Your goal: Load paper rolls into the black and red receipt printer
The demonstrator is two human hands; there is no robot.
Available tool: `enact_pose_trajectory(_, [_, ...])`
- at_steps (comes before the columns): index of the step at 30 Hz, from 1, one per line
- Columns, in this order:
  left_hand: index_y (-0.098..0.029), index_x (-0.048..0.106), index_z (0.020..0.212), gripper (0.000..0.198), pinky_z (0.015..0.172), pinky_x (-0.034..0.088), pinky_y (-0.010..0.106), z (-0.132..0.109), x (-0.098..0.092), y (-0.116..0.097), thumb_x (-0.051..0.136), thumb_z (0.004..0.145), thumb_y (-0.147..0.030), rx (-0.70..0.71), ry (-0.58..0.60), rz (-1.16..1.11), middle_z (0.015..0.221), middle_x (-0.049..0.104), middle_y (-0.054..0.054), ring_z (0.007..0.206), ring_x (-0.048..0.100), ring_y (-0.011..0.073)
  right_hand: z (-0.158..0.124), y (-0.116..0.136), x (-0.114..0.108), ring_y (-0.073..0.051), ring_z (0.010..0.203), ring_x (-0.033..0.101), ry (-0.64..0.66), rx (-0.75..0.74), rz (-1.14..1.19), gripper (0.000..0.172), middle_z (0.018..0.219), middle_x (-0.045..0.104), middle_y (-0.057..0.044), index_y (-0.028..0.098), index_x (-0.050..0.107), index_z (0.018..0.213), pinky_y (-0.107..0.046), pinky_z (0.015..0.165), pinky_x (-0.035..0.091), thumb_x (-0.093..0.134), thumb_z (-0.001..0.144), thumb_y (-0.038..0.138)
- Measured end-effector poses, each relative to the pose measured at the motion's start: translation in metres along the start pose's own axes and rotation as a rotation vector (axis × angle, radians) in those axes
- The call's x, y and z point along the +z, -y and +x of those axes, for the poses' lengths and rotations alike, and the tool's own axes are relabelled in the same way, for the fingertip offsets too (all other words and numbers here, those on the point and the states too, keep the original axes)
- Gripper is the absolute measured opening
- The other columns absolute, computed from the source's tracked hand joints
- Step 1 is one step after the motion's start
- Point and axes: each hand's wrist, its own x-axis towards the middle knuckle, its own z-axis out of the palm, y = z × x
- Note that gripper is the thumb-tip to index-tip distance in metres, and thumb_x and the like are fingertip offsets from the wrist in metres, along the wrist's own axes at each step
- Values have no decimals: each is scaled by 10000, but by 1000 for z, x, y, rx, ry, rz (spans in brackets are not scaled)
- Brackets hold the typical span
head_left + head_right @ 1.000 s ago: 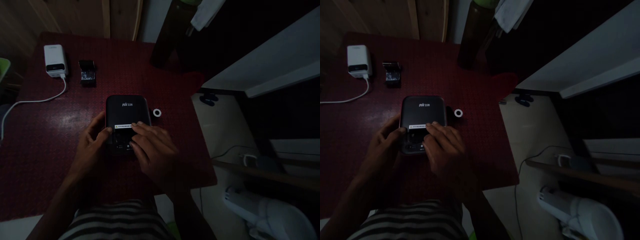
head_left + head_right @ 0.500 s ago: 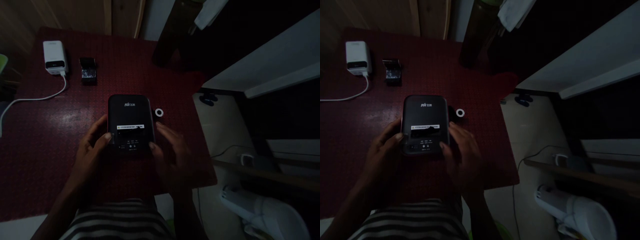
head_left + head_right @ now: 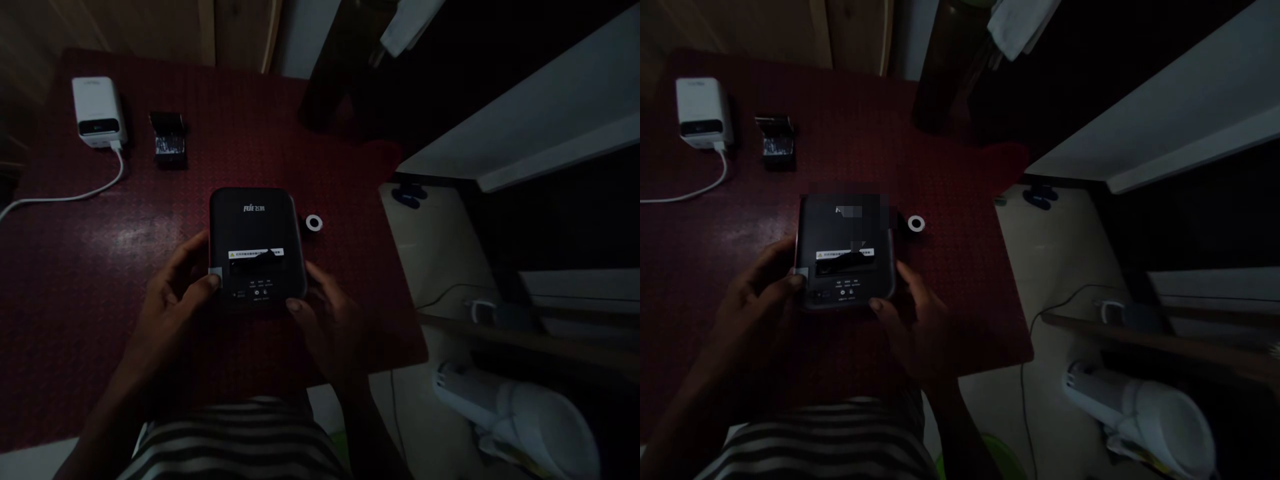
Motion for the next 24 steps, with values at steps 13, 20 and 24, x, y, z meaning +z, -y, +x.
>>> enact_pose_trajectory(13, [-340,769,1533,581,963,683,367,-4,6,-8,860,964,-405,-95,-27,-87,1519,792,50,1380,759,350,-3,-11,4,-328,1189,870,-13,21,40,579,1335,888,-111,304,729,1503,-538,1053,711,866,999,555])
enact_pose_trajectory(20, [-292,771,1533,615,981,677,368,-2,9,-6,883,936,-385,-67,-54,-90,1547,776,84,1396,752,360,-5,-10,10,-333,1265,844,-21,122,173,662,1471,833,-125,317,702,1561,-508,1041,716,900,974,549])
enact_pose_trajectory(24, [-296,772,1531,603,1005,680,392,0,7,8,867,944,-395,-31,-38,-126,1528,786,87,1365,768,362,2,-5,0,-349,1349,816,9,54,104,646,1533,811,-136,303,684,1581,-532,1086,703,867,1010,545])
